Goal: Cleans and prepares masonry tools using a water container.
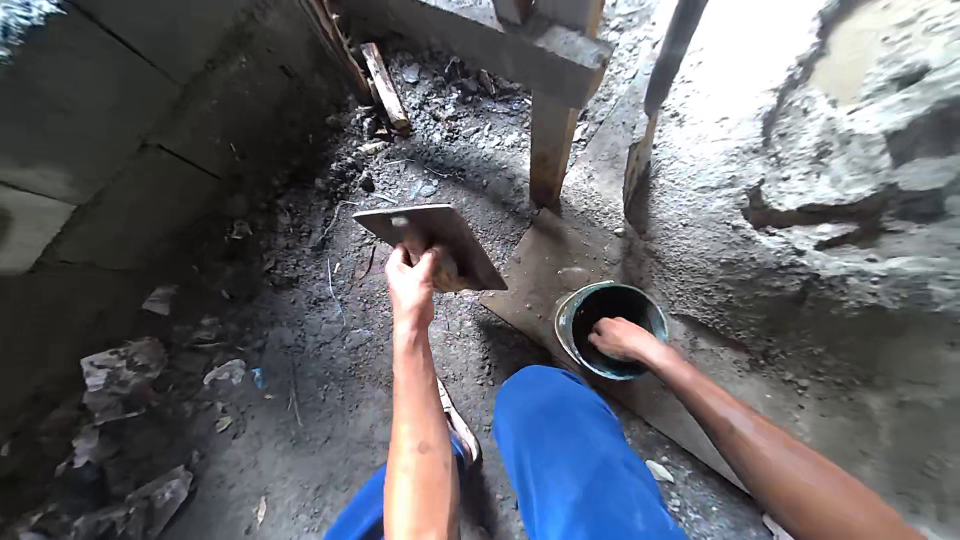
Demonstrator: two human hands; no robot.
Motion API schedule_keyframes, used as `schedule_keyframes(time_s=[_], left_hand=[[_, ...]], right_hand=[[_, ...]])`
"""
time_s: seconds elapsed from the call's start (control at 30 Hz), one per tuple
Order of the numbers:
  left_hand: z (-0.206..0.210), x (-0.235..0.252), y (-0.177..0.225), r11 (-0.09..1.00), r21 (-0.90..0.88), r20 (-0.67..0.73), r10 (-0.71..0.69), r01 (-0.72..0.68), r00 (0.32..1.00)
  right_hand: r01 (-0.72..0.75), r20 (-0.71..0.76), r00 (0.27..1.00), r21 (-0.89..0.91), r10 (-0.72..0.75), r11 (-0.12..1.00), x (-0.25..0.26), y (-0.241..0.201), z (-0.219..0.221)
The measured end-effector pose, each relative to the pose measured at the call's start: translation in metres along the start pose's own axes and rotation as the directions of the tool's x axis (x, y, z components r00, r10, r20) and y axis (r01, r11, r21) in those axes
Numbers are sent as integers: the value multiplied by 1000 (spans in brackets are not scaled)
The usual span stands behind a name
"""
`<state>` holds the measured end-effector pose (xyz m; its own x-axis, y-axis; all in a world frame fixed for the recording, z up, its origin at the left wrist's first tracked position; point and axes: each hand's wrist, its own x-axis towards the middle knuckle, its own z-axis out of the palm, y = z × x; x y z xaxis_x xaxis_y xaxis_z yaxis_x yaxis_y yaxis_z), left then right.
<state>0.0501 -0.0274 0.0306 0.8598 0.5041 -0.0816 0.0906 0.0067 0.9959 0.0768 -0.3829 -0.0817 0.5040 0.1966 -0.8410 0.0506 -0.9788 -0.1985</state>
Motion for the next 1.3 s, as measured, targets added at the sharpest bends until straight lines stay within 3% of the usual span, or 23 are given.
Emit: schedule_keyframes(time_s=[0.1,0.17,0.23,0.27,0.33,0.43,0.5,0.53,0.63,0.73,0.87,0.9,0.97,1.07,1.17,1.3], left_hand=[[4,-4,-6,999,16,-25,-47,47,999],[3,-6,-10,996,16,-35,-83,84,996],[3,-8,-14,993,0,-56,-119,119,991],[3,-10,-19,992,-4,-66,-125,125,990],[6,-10,-29,995,7,-75,-103,104,992],[14,-9,-44,996,50,-65,-74,78,995],[20,-14,-52,988,129,-85,-80,90,993],[24,-15,-55,980,179,-102,-74,92,992],[35,-16,-46,924,354,-160,-94,146,983],[41,-7,-24,846,491,-205,-121,209,971],[39,15,-13,768,536,-195,-290,349,937],[38,18,-14,775,520,-191,-305,359,933],[33,22,-20,797,503,-164,-292,334,942],[24,25,-32,837,487,-118,-220,249,968],[21,22,-36,837,517,-74,-162,177,984],[27,14,-35,836,533,-86,-98,129,991]], right_hand=[[-108,119,985,-161,128,981,30,-15,7],[-179,129,972,-143,198,973,43,-13,14],[-256,142,959,58,245,965,49,-4,13],[-277,179,955,246,237,929,45,0,11],[-257,262,959,650,107,715,23,2,-9],[9,105,970,886,-220,464,-43,-40,-64],[297,-118,880,893,-461,338,-91,-92,-90],[438,-207,809,836,-550,330,-106,-119,-99],[722,-342,676,482,-652,496,-117,-190,-122],[786,-348,616,219,-706,578,-109,-219,-129],[816,-421,575,360,-701,452,-108,-168,-106],[796,-431,600,406,-674,449,-107,-144,-97],[689,-424,722,503,-546,521,-95,-93,-78],[367,-263,929,567,-261,737,-63,-25,-45],[168,-89,986,390,-144,906,-18,8,-16],[40,-27,999,211,-35,977,15,5,-1]])
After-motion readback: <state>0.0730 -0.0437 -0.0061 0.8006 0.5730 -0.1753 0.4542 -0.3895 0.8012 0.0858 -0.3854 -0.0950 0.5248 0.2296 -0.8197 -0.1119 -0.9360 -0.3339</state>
